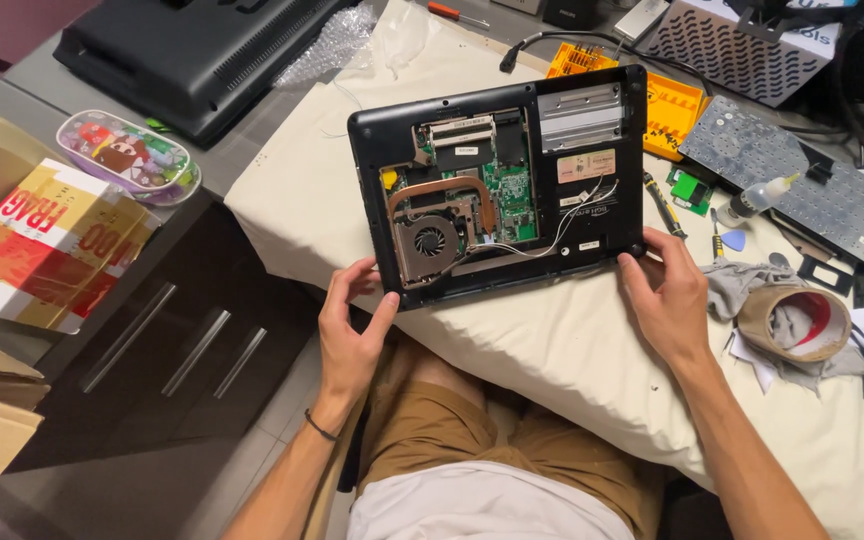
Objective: Disassembling a laptop by removing screws from the internal components and prying the chassis apart.
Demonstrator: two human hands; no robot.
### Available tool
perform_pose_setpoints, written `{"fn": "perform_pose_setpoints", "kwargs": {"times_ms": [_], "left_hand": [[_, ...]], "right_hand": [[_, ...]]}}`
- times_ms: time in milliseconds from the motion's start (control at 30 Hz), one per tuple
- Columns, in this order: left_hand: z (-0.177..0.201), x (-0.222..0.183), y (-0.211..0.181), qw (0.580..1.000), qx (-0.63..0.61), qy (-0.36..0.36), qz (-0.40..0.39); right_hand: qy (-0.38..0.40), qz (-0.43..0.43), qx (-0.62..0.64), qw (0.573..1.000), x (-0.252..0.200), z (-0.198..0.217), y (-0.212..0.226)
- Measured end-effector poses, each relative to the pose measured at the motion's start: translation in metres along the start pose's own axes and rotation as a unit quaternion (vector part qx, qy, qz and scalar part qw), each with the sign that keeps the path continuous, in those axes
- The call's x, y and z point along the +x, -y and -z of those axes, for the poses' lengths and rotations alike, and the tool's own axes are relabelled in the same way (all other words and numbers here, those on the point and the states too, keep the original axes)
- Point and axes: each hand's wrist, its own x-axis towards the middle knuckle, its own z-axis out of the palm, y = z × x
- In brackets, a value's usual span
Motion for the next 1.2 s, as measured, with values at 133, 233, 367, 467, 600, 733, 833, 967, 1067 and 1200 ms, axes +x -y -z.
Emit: {"fn": "perform_pose_setpoints", "kwargs": {"times_ms": [133, 233, 367, 467, 600, 733, 833, 967, 1067, 1200], "left_hand": [[0.001, -0.003, -0.005, 0.999, -0.047, 0.008, -0.006], [-0.004, -0.007, -0.001, 0.999, -0.043, 0.010, -0.010], [-0.007, -0.006, -0.002, 0.999, 0.021, 0.008, -0.033], [-0.003, -0.005, 0.005, 0.996, 0.049, 0.021, -0.070], [-0.004, -0.011, 0.009, 0.996, 0.053, 0.047, -0.061], [-0.002, -0.014, 0.000, 0.997, 0.014, 0.073, -0.031], [0.002, -0.016, -0.003, 0.995, 0.000, 0.099, -0.026], [0.010, -0.016, -0.004, 0.988, 0.005, 0.150, -0.026], [0.011, -0.016, -0.003, 0.986, 0.020, 0.160, -0.040], [0.012, -0.015, 0.008, 0.985, 0.024, 0.165, -0.051]], "right_hand": [[-0.025, -0.019, 0.042, 0.999, 0.003, -0.001, -0.009], [-0.034, -0.017, 0.049, 0.998, 0.005, 0.000, -0.010], [-0.067, 0.078, -0.075, 0.992, 0.005, 0.006, 0.017], [-0.019, 0.176, -0.096, 0.980, -0.011, 0.005, 0.027], [0.062, 0.266, -0.089, 0.958, -0.035, -0.040, 0.068], [0.077, 0.378, -0.153, 0.910, -0.030, -0.066, 0.097], [0.066, 0.412, -0.184, 0.890, -0.029, -0.078, 0.101], [0.048, 0.439, -0.186, 0.878, -0.033, -0.082, 0.106], [0.035, 0.443, -0.212, 0.870, -0.034, -0.083, 0.109], [0.028, 0.434, -0.217, 0.874, -0.035, -0.084, 0.107]]}}
